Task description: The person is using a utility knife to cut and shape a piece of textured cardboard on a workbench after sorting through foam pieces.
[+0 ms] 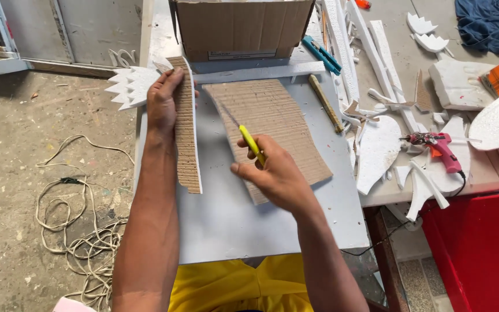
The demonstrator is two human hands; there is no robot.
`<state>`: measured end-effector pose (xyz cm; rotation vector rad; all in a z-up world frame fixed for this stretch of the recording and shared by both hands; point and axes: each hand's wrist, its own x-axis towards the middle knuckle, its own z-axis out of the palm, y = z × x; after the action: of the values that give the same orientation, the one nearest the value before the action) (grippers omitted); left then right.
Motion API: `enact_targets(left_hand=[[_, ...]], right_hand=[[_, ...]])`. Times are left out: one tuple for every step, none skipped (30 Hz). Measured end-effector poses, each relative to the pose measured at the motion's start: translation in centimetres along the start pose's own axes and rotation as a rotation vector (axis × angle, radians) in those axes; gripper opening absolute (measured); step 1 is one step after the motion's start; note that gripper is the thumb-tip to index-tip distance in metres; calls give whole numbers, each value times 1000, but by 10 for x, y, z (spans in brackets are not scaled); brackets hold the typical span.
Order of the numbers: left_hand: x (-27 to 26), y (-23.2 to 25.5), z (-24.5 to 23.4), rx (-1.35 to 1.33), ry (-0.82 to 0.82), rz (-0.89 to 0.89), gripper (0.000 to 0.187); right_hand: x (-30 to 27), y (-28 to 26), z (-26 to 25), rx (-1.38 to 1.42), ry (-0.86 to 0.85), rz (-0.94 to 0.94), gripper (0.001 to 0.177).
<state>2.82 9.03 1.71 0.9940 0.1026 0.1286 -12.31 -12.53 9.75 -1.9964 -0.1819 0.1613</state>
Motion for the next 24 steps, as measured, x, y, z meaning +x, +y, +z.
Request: enact_targets(left_hand=[[0,5,-4,1,3,2,18],[0,10,-7,-12,25,29,18],[1,14,-10,-27,44,55,18],[-3,14,-6,-29,44,56,18],[-6,15,-3,-25,35,56,15],[-8,16,0,-22,26,56,12],[-10,9,9,-23,30,51,12],[-13,1,17,-53,10,37,11],[-13,-6,26,-83,-13,26,11],[-18,-11,36,-85,-12,26,11],[-23,-15,46,-66,-40,8,10],[-28,-19,56,-47,-69,-11,10],[-29,-25,59,-51,-69,-14,10],[-30,-31,63,-27,-96,-32,11],[-32,-38,66,-3,-124,-53,13],[-40,-37,70,-6,-126,-59,13],[-45,-33,73,118,-137,-20,13],[-51,-30,76,243,-148,19,13],[-51,-31,76,246,-153,18,13],[-52,-32,77,292,-168,46,13],[-55,-35,77,335,-180,67,12],[-55,-37,74,335,-182,60,12],[-54,-38,72,375,-182,92,14],[-53,-38,70,415,-182,125,16]], right_hand=[[5,4,-4,1,-3,-1,46],[11,7,-8,113,6,5,42],[17,11,-13,222,18,12,39],[19,9,-17,221,18,11,39],[21,8,-20,208,92,22,36],[23,7,-23,196,167,33,33],[28,19,-23,194,163,38,33],[33,31,-23,285,192,33,29],[40,43,-23,375,222,22,25],[42,48,-19,373,221,22,25],[43,52,-14,470,254,52,24],[45,57,-9,568,285,82,22],[43,51,-3,564,287,85,22],[40,45,3,618,296,101,22],[36,39,10,673,308,120,22],[38,46,11,669,312,124,22],[41,52,12,696,275,109,24],[45,58,14,722,237,94,27],[44,55,7,725,242,93,27],[42,52,0,683,216,80,31],[38,50,-7,636,190,75,34],[37,51,-14,636,194,81,34],[37,51,-22,510,192,70,37],[37,51,-30,383,189,59,40]])
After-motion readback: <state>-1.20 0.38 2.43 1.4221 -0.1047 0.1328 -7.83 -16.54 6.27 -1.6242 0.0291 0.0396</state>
